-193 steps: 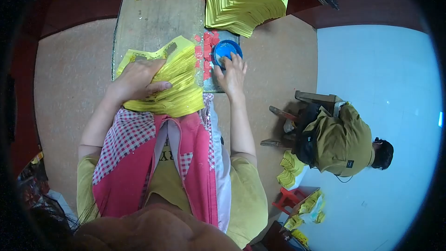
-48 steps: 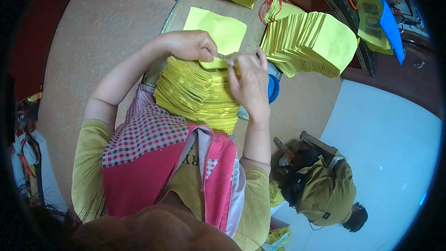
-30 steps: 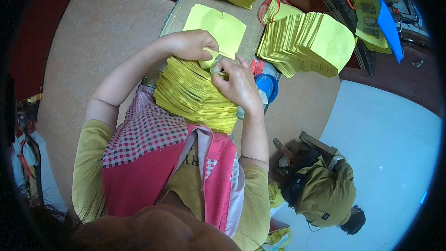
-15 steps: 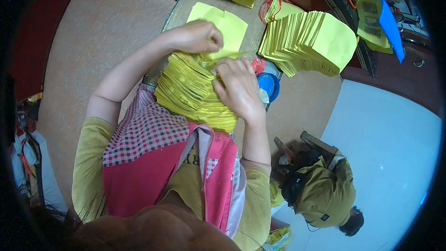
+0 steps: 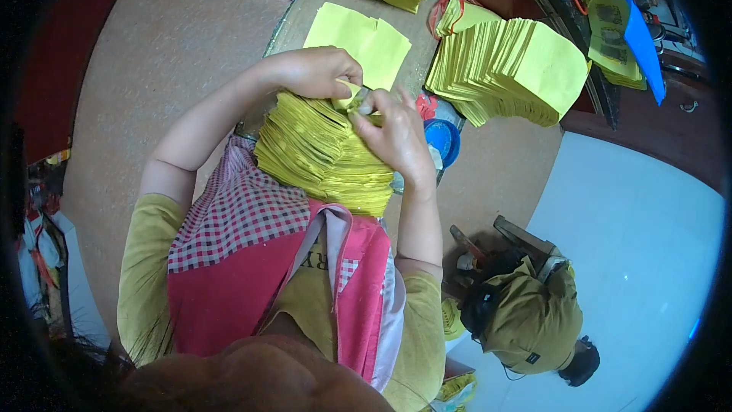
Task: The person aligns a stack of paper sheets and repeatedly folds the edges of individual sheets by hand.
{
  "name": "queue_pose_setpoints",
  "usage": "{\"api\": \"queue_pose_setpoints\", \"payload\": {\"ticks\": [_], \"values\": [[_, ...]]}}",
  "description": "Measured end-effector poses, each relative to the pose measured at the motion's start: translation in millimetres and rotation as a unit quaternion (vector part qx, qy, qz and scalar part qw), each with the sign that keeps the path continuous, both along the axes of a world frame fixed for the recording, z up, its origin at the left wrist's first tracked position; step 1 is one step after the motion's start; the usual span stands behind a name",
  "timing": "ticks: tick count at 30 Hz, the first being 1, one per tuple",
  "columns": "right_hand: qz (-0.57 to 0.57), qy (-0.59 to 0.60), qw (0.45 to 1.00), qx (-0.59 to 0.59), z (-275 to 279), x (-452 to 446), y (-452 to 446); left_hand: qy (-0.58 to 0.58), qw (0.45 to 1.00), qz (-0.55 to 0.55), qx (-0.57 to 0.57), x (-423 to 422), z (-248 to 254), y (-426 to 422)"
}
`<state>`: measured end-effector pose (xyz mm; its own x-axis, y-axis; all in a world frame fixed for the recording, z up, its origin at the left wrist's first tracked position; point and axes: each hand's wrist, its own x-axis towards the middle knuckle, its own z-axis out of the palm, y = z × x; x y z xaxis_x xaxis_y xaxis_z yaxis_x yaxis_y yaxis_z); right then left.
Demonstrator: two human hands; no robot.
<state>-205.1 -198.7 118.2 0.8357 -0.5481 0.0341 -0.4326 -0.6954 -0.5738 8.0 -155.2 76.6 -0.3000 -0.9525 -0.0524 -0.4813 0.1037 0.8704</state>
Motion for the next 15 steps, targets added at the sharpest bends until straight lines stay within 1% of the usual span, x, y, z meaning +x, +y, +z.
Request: {"api": "queue_pose_setpoints", "payload": {"ticks": [1, 2, 3, 5, 6, 8, 9, 11, 12, 13, 14, 15], "values": [[0.008, 0.019, 0.998, -0.058, 1.4, -1.3, -1.7, 0.015, 0.999, -0.026, 0.031, 1.6, 6.8, 1.6], [-0.018, 0.013, 0.999, -0.026, 3.6, 0.3, -4.1, 0.029, 0.996, -0.052, 0.062, 2.8, 13.6, 2.9], [-0.018, 0.012, 0.999, -0.027, 0.5, 2.2, -6.6, 0.028, 0.996, -0.053, 0.061, 2.1, 18.9, 3.3], [-0.041, -0.033, 0.998, 0.030, -4.6, 3.9, -9.5, 0.026, 0.991, -0.074, 0.113, -0.5, 26.5, 2.3], [-0.049, -0.049, 0.996, 0.048, -4.8, 4.0, -9.7, 0.025, 0.991, -0.074, 0.113, -0.9, 24.2, 1.8], [-0.041, -0.041, 0.996, -0.062, 4.3, 2.9, -4.3, 0.074, 0.993, -0.040, 0.088, -0.8, 15.7, 1.8], [-0.038, -0.040, 0.997, -0.060, 13.7, 3.3, 0.4, 0.075, 0.992, -0.037, 0.090, 1.2, 15.3, 2.0], [0.040, -0.030, 0.987, -0.153, 33.9, 0.9, 12.0, 0.034, 0.996, -0.034, 0.075, 4.0, 15.8, -0.8], [0.054, -0.001, 0.992, -0.115, 34.6, -0.1, 17.4, 0.034, 0.996, -0.037, 0.074, 2.8, 12.0, -3.7], [0.052, 0.000, 0.992, -0.116, 31.3, 0.4, 17.2, -0.025, 0.999, 0.020, -0.030, 0.5, 5.1, -6.9], [0.080, 0.047, 0.991, -0.099, 23.6, 1.1, 14.5, -0.084, 0.984, 0.077, -0.135, -0.9, 1.6, -9.2], [0.108, 0.093, 0.987, -0.080, 15.8, 1.0, 11.8, -0.084, 0.984, 0.076, -0.136, -1.4, 2.9, -12.0]]}}
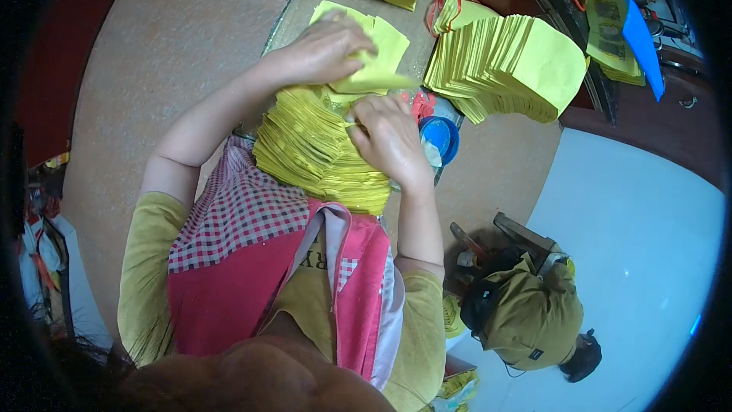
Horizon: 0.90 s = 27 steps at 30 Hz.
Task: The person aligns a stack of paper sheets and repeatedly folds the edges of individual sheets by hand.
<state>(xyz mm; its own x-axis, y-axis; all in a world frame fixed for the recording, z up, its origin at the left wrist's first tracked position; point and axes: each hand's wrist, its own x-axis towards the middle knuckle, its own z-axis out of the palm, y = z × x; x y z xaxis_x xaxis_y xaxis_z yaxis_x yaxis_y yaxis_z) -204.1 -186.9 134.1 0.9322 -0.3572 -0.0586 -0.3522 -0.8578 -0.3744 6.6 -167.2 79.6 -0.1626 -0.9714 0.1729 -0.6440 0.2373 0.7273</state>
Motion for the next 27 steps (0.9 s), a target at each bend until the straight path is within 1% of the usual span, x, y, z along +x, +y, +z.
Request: {"api": "queue_pose_setpoints", "payload": {"ticks": [1, 2, 3, 4, 5, 6, 7, 8, 9, 10, 11, 12, 13, 14, 15, 16, 17, 18, 20, 21, 22, 23, 24, 26, 27], "values": [[0.010, -0.032, 0.999, 0.009, -4.7, -2.6, -4.8, -0.032, 0.988, 0.067, -0.133, -0.3, 2.0, -3.8], [0.013, -0.032, 0.999, 0.009, -3.8, -3.8, -7.3, -0.064, 0.954, 0.135, -0.260, 0.7, 3.5, -4.2], [-0.056, -0.015, 0.992, 0.108, -1.6, -4.7, -8.6, 0.025, 0.976, 0.125, -0.175, 1.9, 6.8, -0.4], [-0.128, 0.002, 0.970, 0.204, 0.0, -7.1, -9.6, 0.025, 0.977, 0.123, -0.175, 5.5, 13.6, 5.0], [-0.104, -0.063, 0.969, 0.216, -11.7, -12.2, -14.6, 0.107, 0.993, 0.018, -0.035, 11.4, 21.5, 11.9], [-0.107, -0.063, 0.969, 0.214, -11.5, -9.8, -15.4, 0.184, 0.973, -0.087, 0.105, 15.2, 24.6, 17.8], [-0.115, -0.089, 0.974, 0.175, -10.7, -5.7, -14.7, 0.157, 0.974, -0.113, 0.120, 12.6, 16.0, 22.3], [-0.121, -0.114, 0.977, 0.137, -10.7, -1.2, -15.0, 0.157, 0.974, -0.111, 0.119, 8.8, 14.5, 19.1], [-0.122, -0.131, 0.978, 0.109, -15.3, 2.0, -15.5, 0.075, 0.978, -0.115, 0.157, 3.7, 15.6, 13.4], [-0.120, -0.131, 0.978, 0.108, -15.1, 2.5, -11.8, -0.008, 0.974, -0.117, 0.195, 0.4, 14.4, 10.6], [-0.130, -0.096, 0.977, 0.136, -12.0, 2.5, -5.1, 0.083, 0.982, -0.079, 0.149, -0.5, 3.2, 14.2], [-0.141, -0.062, 0.974, 0.165, -10.1, 2.3, -0.8, 0.084, 0.982, -0.080, 0.149, 0.8, -0.8, 16.0], [-0.092, -0.081, 0.988, 0.093, -11.1, 1.5, -2.1, 0.091, 0.984, -0.086, 0.129, 1.8, -4.2, 16.8], [-0.093, -0.080, 0.988, 0.092, -11.2, 0.3, -4.1, 0.099, 0.985, -0.092, 0.108, 2.0, -6.3, 17.9], [-0.103, -0.087, 0.989, 0.057, -11.1, -0.6, -7.7, 0.099, 0.985, -0.092, 0.109, 2.3, -0.7, 20.0], [-0.114, -0.095, 0.989, 0.020, -11.5, 0.1, -10.6, 0.101, 0.976, -0.118, 0.150, 3.3, 10.7, 22.3], [-0.132, -0.099, 0.986, 0.032, -12.7, 2.8, -13.3, 0.101, 0.966, -0.145, 0.190, 3.6, 17.9, 22.1], [-0.134, -0.100, 0.985, 0.031, -15.9, 2.8, -15.0, 0.100, 0.966, -0.146, 0.189, 1.5, 18.5, 19.1], [-0.221, -0.169, 0.938, 0.206, -22.8, 2.6, -15.2, 0.095, 0.962, -0.127, 0.223, -1.2, 17.5, 16.2], [-0.220, -0.169, 0.939, 0.205, -19.1, 1.8, -12.9, 0.096, 0.962, -0.127, 0.222, -0.1, 12.9, 17.3], [-0.171, -0.146, 0.972, 0.061, -11.2, -0.9, -10.2, 0.120, 0.962, -0.133, 0.207, 1.7, 6.0, 17.3], [-0.119, -0.121, 0.982, -0.083, -3.5, -2.7, -6.1, 0.145, 0.961, -0.139, 0.192, 3.4, 1.5, 16.9], [-0.120, -0.120, 0.982, -0.082, 4.8, -2.7, -0.5, 0.146, 0.960, -0.139, 0.193, 4.6, 2.1, 15.6], [-0.041, -0.103, 0.992, -0.062, 18.1, -2.7, 8.3, 0.096, 0.973, -0.100, 0.183, 6.1, 5.4, 9.7], [-0.034, -0.059, 0.997, -0.021, 15.3, -2.0, 10.9, 0.049, 0.996, -0.050, 0.063, 4.5, -0.6, 7.1]]}}
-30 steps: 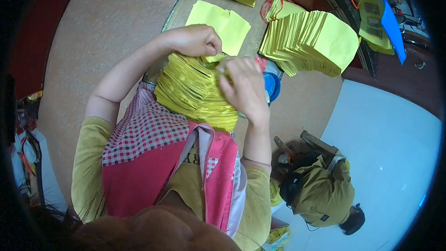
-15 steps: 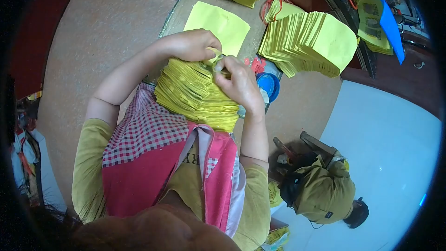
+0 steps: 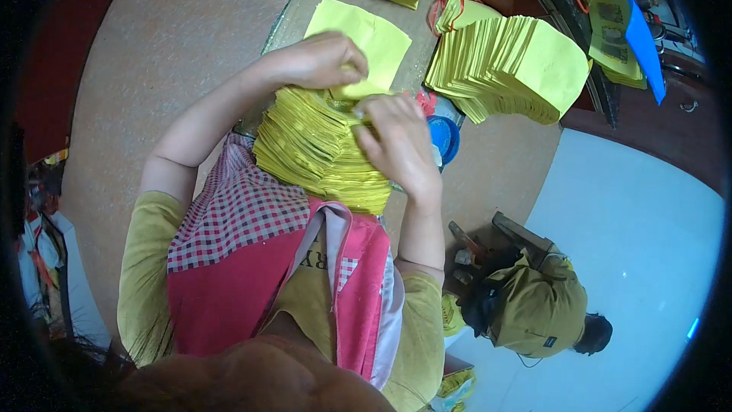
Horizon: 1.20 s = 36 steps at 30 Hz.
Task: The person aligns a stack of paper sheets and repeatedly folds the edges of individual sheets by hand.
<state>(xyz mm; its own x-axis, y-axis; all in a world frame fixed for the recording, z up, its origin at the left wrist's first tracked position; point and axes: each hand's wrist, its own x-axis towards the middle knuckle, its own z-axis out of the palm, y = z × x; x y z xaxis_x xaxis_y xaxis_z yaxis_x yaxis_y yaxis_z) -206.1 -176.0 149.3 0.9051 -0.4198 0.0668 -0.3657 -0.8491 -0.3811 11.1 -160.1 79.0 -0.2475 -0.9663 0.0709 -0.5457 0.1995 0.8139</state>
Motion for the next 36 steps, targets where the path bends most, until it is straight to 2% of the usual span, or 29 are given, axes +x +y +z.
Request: {"api": "queue_pose_setpoints", "payload": {"ticks": [1, 2, 3, 4, 5, 6, 7, 8, 9, 11, 12, 15, 16, 19, 21, 23, 24, 26, 27, 29, 30, 31, 33, 34, 35, 36], "values": [[-0.002, 0.000, 1.000, -0.003, -5.5, -1.2, 0.5, 0.000, 1.000, -0.002, -0.003, -0.7, -3.8, -2.2], [0.013, 0.025, 1.000, 0.008, -14.4, -2.5, -2.9, -0.058, 0.978, 0.087, -0.181, -2.3, -6.4, -7.0], [0.030, 0.050, 0.998, 0.019, -21.4, -2.9, -6.4, -0.115, 0.913, 0.174, -0.350, -1.9, 0.6, -8.3], [0.006, 0.051, 0.997, 0.049, -23.3, -4.9, -9.7, -0.065, 0.933, 0.173, -0.309, -0.7, 6.9, -5.0], [0.007, 0.052, 0.997, 0.051, -22.3, -5.5, -11.9, -0.065, 0.934, 0.173, -0.306, 3.8, 14.2, -1.4], [-0.038, 0.031, 0.990, 0.131, -19.3, -5.6, -12.5, 0.020, 0.986, 0.072, -0.146, 9.8, 24.5, 4.6], [-0.083, 0.009, 0.975, 0.207, -17.5, -5.7, -13.3, 0.104, 0.994, -0.033, 0.019, 13.7, 29.0, 9.7], [-0.072, -0.038, 0.977, 0.199, -24.8, -5.7, -15.7, 0.135, 0.987, -0.065, 0.065, 12.9, 20.5, 15.3], [-0.071, -0.039, 0.977, 0.198, -30.7, -5.0, -19.2, 0.135, 0.987, -0.065, 0.063, 7.8, 17.0, 14.1], [-0.086, -0.085, 0.980, 0.158, -38.1, -1.2, -24.0, -0.007, 0.992, -0.079, 0.100, -1.7, 11.1, 10.5], [-0.091, -0.058, 0.984, 0.141, -28.8, 1.2, -18.6, 0.030, 0.994, -0.046, 0.097, -5.7, 3.9, 8.9], [-0.056, -0.016, 0.992, 0.110, -25.2, 0.9, -5.2, 0.064, 0.995, -0.045, 0.068, -4.8, -8.2, 10.4], [-0.038, -0.036, 0.997, 0.052, -25.1, -0.5, -5.5, 0.064, 0.995, -0.045, 0.068, -5.0, -8.3, 10.7], [-0.100, -0.029, 0.993, 0.063, -25.8, 0.1, -17.4, 0.069, 0.993, -0.079, 0.058, -5.5, 2.5, 13.8], [-0.101, -0.058, 0.990, 0.075, -34.3, -0.8, -22.2, 0.060, 0.981, -0.113, 0.146, -7.5, 15.8, 12.9], [-0.158, -0.106, 0.965, 0.182, -39.4, -3.5, -24.8, 0.077, 0.981, -0.113, 0.141, -6.9, 10.4, 11.1], [-0.154, -0.105, 0.965, 0.184, -33.7, -3.5, -23.1, 0.096, 0.979, -0.112, 0.138, -5.3, 7.0, 10.3], [-0.077, -0.065, 0.993, -0.064, -13.3, -5.4, -12.7, 0.083, 0.982, -0.100, 0.139, -2.2, 2.7, 7.7], [-0.079, -0.065, 0.993, -0.064, -9.0, -4.8, -8.9, 0.068, 0.984, -0.092, 0.135, -1.6, 1.6, 5.4], [-0.013, -0.027, 1.000, -0.001, -4.7, -2.9, -1.9, 0.021, 0.990, -0.073, 0.122, -2.5, -1.8, -5.0], [0.011, 0.031, 0.999, 0.002, -15.9, -4.0, -5.9, -0.065, 0.990, 0.048, -0.120, -5.4, -5.7, -9.5], [0.008, 0.030, 1.000, 0.001, -20.2, -5.2, -9.2, -0.144, 0.910, 0.164, -0.352, -7.6, -8.8, -12.8], [-0.004, 0.052, 0.993, 0.102, -23.8, -6.4, -15.4, -0.143, 0.898, 0.203, -0.363, -4.3, 2.1, -11.4], [-0.067, 0.056, 0.981, 0.171, -18.4, -5.2, -13.0, -0.037, 0.961, 0.172, -0.213, -2.3, 14.6, -4.4], [-0.068, 0.055, 0.981, 0.172, -19.6, -6.4, -13.9, 0.072, 0.987, 0.134, -0.056, 0.1, 22.7, -0.8], [-0.070, 0.014, 0.980, 0.184, -21.1, -8.8, -17.6, 0.122, 0.991, 0.035, 0.053, 9.2, 23.4, -0.8]]}}
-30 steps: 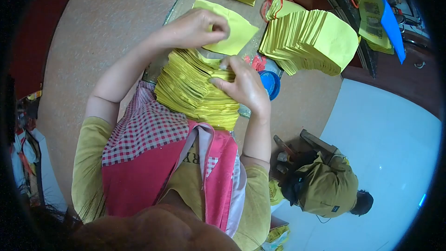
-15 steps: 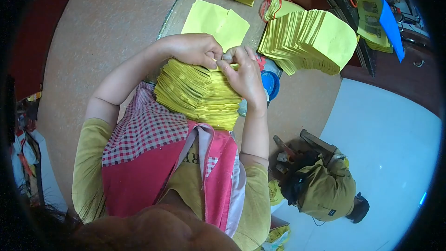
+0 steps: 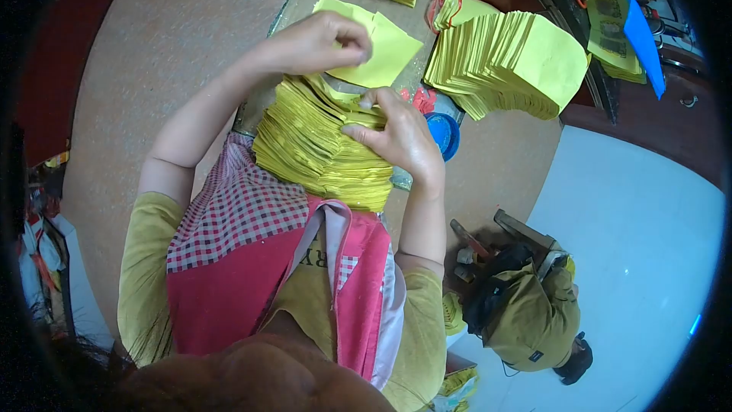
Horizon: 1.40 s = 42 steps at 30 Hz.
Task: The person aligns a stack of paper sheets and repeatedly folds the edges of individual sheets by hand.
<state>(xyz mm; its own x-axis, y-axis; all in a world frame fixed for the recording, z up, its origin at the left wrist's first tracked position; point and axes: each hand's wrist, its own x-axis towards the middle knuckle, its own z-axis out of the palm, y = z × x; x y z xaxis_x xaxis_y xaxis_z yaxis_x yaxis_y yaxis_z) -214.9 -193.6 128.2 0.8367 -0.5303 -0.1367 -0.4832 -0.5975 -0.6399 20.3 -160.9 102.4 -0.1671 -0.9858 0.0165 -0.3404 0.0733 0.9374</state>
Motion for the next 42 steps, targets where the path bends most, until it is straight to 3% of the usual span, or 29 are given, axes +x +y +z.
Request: {"api": "queue_pose_setpoints", "payload": {"ticks": [1, 3, 5, 7, 9, 10, 11, 15, 17, 18, 20, 21, 23, 24, 25, 27, 28, 29, 30, 31, 33, 35, 36, 39, 42], "values": [[-0.010, -0.039, 0.999, 0.006, -0.8, -0.7, -2.7, 0.000, 1.000, -0.002, -0.001, 2.4, -2.4, 4.2], [-0.030, -0.055, 0.998, 0.013, -4.2, 3.4, -5.0, 0.033, 0.991, -0.128, 0.030, 1.0, -8.6, 13.8], [-0.035, -0.089, 0.993, -0.074, -10.2, 7.0, -8.1, -0.033, 0.992, -0.124, 0.018, -7.8, -12.4, 11.6], [-0.038, -0.055, 0.996, -0.058, -10.0, 5.4, -3.1, -0.089, 0.990, -0.093, 0.058, -15.7, -17.2, 6.3], [-0.020, -0.020, 0.999, -0.033, -5.5, 6.8, 4.9, -0.083, 0.992, -0.083, 0.040, -16.2, -23.1, 7.3], [0.022, -0.072, 0.989, -0.124, -4.2, 7.2, 3.3, -0.082, 0.992, -0.088, 0.039, -16.4, -27.7, 7.0], [0.021, -0.071, 0.989, -0.124, -4.7, 7.1, 0.8, -0.082, 0.992, -0.093, 0.036, -16.1, -30.3, 7.0], [-0.069, -0.056, 0.992, -0.094, -14.8, 7.1, -10.6, -0.047, 0.986, -0.144, 0.072, -17.3, -5.9, 9.6], [-0.131, -0.108, 0.985, 0.022, -19.1, 7.1, -12.5, -0.035, 0.985, -0.134, 0.100, -18.2, -13.2, 5.3], [-0.128, -0.108, 0.986, 0.022, -13.9, 7.1, -10.9, -0.035, 0.986, -0.131, 0.100, -15.9, -14.2, 5.6], [-0.013, -0.060, 0.961, -0.270, 5.8, 4.3, -1.4, -0.005, 0.989, -0.113, 0.093, -12.1, -17.4, 8.0], [-0.015, -0.059, 0.961, -0.268, 12.3, 5.4, 3.1, -0.004, 0.989, -0.114, 0.096, -11.0, -19.9, 5.6], [0.064, -0.055, 0.977, -0.197, 20.3, 9.3, 11.5, -0.071, 0.996, -0.033, 0.052, -9.7, -25.9, -2.2], [0.091, -0.008, 0.975, -0.204, 10.7, 8.7, 10.6, -0.199, 0.974, 0.045, -0.096, -12.4, -29.2, -3.7], [0.089, -0.008, 0.975, -0.206, 3.1, 5.9, 8.6, -0.199, 0.974, 0.044, -0.098, -12.7, -27.7, -5.8], [0.062, 0.020, 0.993, -0.094, -5.2, 4.2, 2.6, -0.256, 0.905, 0.198, -0.277, -10.9, -19.7, -8.0], [0.022, 0.019, 0.999, -0.029, -0.7, 4.0, 1.8, -0.177, 0.950, 0.179, -0.185, -9.4, -13.7, -5.2], [0.023, 0.019, 0.999, -0.027, 1.3, 4.3, 0.8, -0.177, 0.950, 0.179, -0.183, -6.0, -6.8, 0.1], [-0.001, -0.014, 1.000, -0.014, 2.9, 4.0, -0.6, -0.066, 0.993, 0.061, -0.080, -1.6, 2.5, 6.8], [-0.025, -0.047, 0.999, -0.002, 3.6, 4.0, -2.1, 0.048, 0.997, -0.060, 0.025, 2.0, 6.1, 10.9], [-0.049, -0.039, 0.998, 0.016, -3.7, 7.1, -6.0, 0.048, 0.994, -0.098, 0.012, -4.6, -10.7, 11.6], [-0.045, -0.092, 0.991, -0.088, -11.6, 12.1, -9.2, -0.105, 0.984, -0.118, 0.079, -13.6, -9.7, 6.2], [-0.038, -0.060, 0.995, -0.074, -9.7, 11.9, -5.6, -0.125, 0.980, -0.120, 0.099, -13.6, -9.4, 2.2], [0.018, -0.030, 0.994, -0.102, -8.3, 10.7, 6.4, -0.047, 0.995, -0.076, 0.036, -11.4, -25.9, 9.4], [-0.025, -0.043, 0.992, -0.114, -8.6, 9.9, -0.3, -0.057, 0.992, -0.109, -0.001, -13.3, -26.3, 12.2]]}}
